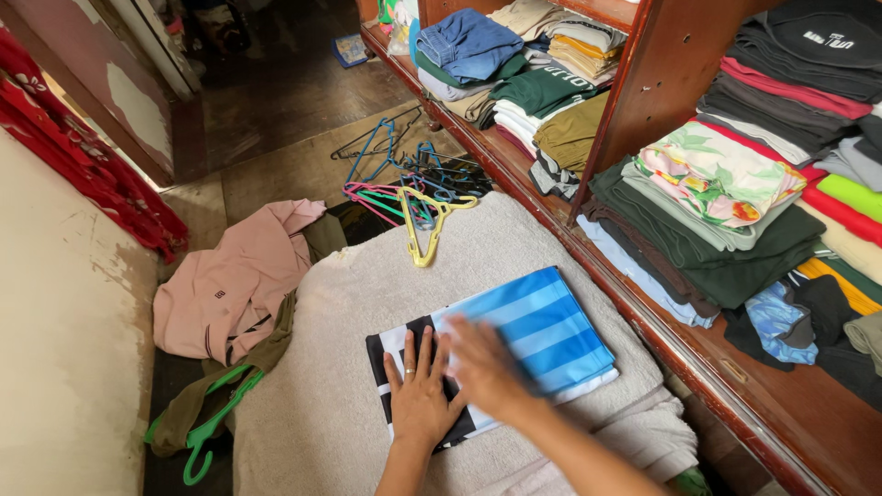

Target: The person folds several garments one by one on a towel-covered surface and places them into a wooden wardrobe. Items handled include a black t-shirt, a peach-patterned top, a white and blue striped jersey, and a pink hoodie. The person removes hangers from some items before folding and stacks the folded clothes neatly on a shelf.

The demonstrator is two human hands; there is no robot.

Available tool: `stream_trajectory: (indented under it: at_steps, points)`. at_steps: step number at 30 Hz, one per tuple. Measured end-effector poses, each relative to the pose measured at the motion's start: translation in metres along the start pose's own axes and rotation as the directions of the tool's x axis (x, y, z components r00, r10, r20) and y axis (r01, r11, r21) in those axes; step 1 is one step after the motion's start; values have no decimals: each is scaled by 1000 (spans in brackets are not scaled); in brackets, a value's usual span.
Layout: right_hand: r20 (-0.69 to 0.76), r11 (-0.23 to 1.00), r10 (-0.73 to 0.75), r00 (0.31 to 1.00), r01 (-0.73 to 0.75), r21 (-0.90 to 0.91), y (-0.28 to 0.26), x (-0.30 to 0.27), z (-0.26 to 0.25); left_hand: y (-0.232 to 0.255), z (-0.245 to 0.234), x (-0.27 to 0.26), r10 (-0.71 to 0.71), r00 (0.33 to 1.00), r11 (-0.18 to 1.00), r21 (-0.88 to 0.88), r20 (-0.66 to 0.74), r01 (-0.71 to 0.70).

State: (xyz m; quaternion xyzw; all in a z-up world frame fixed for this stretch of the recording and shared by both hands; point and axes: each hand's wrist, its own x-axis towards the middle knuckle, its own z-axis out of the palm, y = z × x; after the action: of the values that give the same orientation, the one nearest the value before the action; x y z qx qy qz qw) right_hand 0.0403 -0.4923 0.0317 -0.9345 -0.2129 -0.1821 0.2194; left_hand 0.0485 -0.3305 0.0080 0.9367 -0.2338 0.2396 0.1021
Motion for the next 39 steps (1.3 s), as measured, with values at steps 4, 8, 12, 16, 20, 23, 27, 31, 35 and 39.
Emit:
stream_trajectory:
  at_steps: [4,8,12,16,20,23,27,31,35,39]
  points:
    - [190,997,70,979,-66,-27,-22,4,19,-2,5,1,-85,975,988,147,205,55]
    - [379,901,394,837,-269,-341,10,13,2,4,-13,3,-161,894,982,-26,419,189]
    - [283,772,585,760,-414,-483,66,-1,-29,10,-30,10,-182,887,966,-89,424,241]
    - [163,747,612,774,-498,-439,100,-23,-31,11,-34,8,-213,908,961,-89,362,261]
    - [135,748,596,792,-485,-454,114,-31,-15,5,-36,-2,-471,870,871,-77,147,485]
    - [119,749,591,798,-488,-448,120,-34,-9,-7,-44,-15,-690,702,637,-313,176,705]
    - [123,738,602,789,-490,-464,122,-33,-6,-28,-55,-25,-587,488,-27,-618,646,786]
    - [144,721,631,762,-508,-472,118,-29,-9,-37,-58,-20,-354,656,-42,-713,666,700]
    - [189,722,655,731,-532,-443,101,-23,-22,-48,-67,-13,-310,620,-478,-682,721,554]
    - [273,757,623,733,-477,-446,51,-18,-22,-80,-93,-25,-393,622,-460,-731,677,504]
